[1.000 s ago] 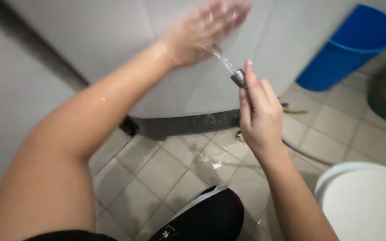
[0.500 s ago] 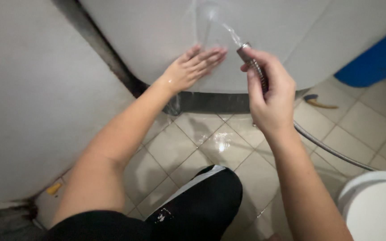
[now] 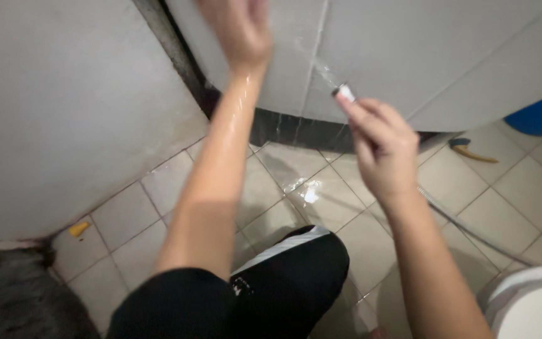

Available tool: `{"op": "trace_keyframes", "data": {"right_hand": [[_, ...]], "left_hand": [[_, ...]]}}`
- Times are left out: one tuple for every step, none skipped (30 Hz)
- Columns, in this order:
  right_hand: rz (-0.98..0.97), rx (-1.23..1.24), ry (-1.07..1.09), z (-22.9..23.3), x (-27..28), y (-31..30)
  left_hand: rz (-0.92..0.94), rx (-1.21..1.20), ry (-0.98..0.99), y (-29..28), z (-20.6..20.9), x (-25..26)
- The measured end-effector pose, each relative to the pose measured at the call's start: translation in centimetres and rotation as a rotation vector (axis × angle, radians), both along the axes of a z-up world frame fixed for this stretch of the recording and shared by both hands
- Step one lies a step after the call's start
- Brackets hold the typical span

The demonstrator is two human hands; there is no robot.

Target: The person cleans the exterior and control panel of a washing machine by rinsing the surface with a handheld sprayer, scrubbing with a brush, and wiping the edges and buttons by hand.

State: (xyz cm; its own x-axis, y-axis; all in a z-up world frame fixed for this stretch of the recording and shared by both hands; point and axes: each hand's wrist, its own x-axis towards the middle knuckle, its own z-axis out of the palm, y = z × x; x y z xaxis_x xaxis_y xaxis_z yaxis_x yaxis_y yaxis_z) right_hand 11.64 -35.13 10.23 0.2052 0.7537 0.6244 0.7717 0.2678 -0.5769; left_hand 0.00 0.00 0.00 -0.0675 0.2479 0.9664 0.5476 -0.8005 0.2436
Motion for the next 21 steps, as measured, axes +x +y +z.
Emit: {"op": "trace_keyframes", "data": {"right_hand": [[0.002,0.014,-0.053,-0.8,0.0,0.2],[0.014,-0.01,-0.051,-1.5,0.0,0.5],[0.025,-0.035,-0.049,-2.2,0.0,0.7],[0.039,-0.061,-0.048,-2.9,0.1,1.0],[0.041,-0.116,-0.037,-3.6,0.1,1.2],[0.043,-0.169,-0.025,-4.4,0.0,1.5],[0.044,-0.222,-0.012,-5.3,-0.1,1.7],[0.044,-0.246,-0.034,-6.1,-0.2,1.9],[0.043,-0.271,-0.055,-6.9,-0.3,2.1],[0.041,-0.295,-0.075,-7.8,-0.4,2.2],[0.048,-0.306,-0.062,-8.7,-0.3,2.4],[0.061,-0.323,-0.044,-9.7,-0.5,2.3],[0.073,-0.34,-0.026,-10.7,-0.7,2.3],[0.066,-0.344,-0.032,-11.7,-1.3,2.3],[0.06,-0.349,-0.039,-12.5,-1.9,2.3],[0.05,-0.346,-0.05,-13.0,-2.1,2.3],[0.052,-0.347,-0.036,-13.4,-2.6,2.2],[0.056,-0.351,-0.024,-13.8,-3.2,2.0],[0.059,-0.355,-0.012,-14.1,-3.6,1.9],[0.038,-0.333,-0.008,-14.3,-3.7,1.9],[0.017,-0.311,-0.005,-14.7,-3.6,1.9]], "left_hand": [[0.026,0.034,-0.115,-1.1,-2.6,-0.6],[0.023,-0.105,-0.21,-1.7,-5.4,-1.0],[0.018,-0.248,-0.3,-2.1,-8.5,-1.5],[-0.067,-0.405,-0.441,-2.4,-11.8,-1.9],[-0.16,-0.564,-0.578,-2.4,-15.2,-2.3],[-0.287,-0.629,-0.698,-2.1,-18.7,-2.8],[-0.416,-0.693,-0.818,-1.7,-22.0,-3.3],[-0.381,-0.871,-0.857,-1.4,-24.9,-3.9],[-0.345,-1.051,-0.892,-1.2,-26.7,-4.3],[-0.321,-1.099,-0.889,-1.0,-28.0,-4.3],[-0.297,-1.147,-0.886,-0.8,-29.0,-4.3],[-0.264,-1.2,-0.882,-1.1,-30.0,-4.6],[-0.361,-1.382,-1.066,-1.0,-30.3,-4.5],[-0.458,-1.562,-1.249,-0.7,-30.2,-4.2],[-0.559,-1.736,-1.436,-0.7,-30.1,-3.8],[-0.563,-1.755,-1.485,-0.8,-30.0,-2.9],[-0.567,-1.773,-1.535,-1.4,-30.0,-2.0],[-0.57,-1.791,-1.588,-1.9,-30.1,-1.3],[-0.638,-1.725,-1.594,-2.4,-30.0,-0.9],[-0.69,-1.677,-1.608,-3.1,-29.8,-0.2],[-0.733,-1.626,-1.622,-3.8,-29.4,0.4]]}}
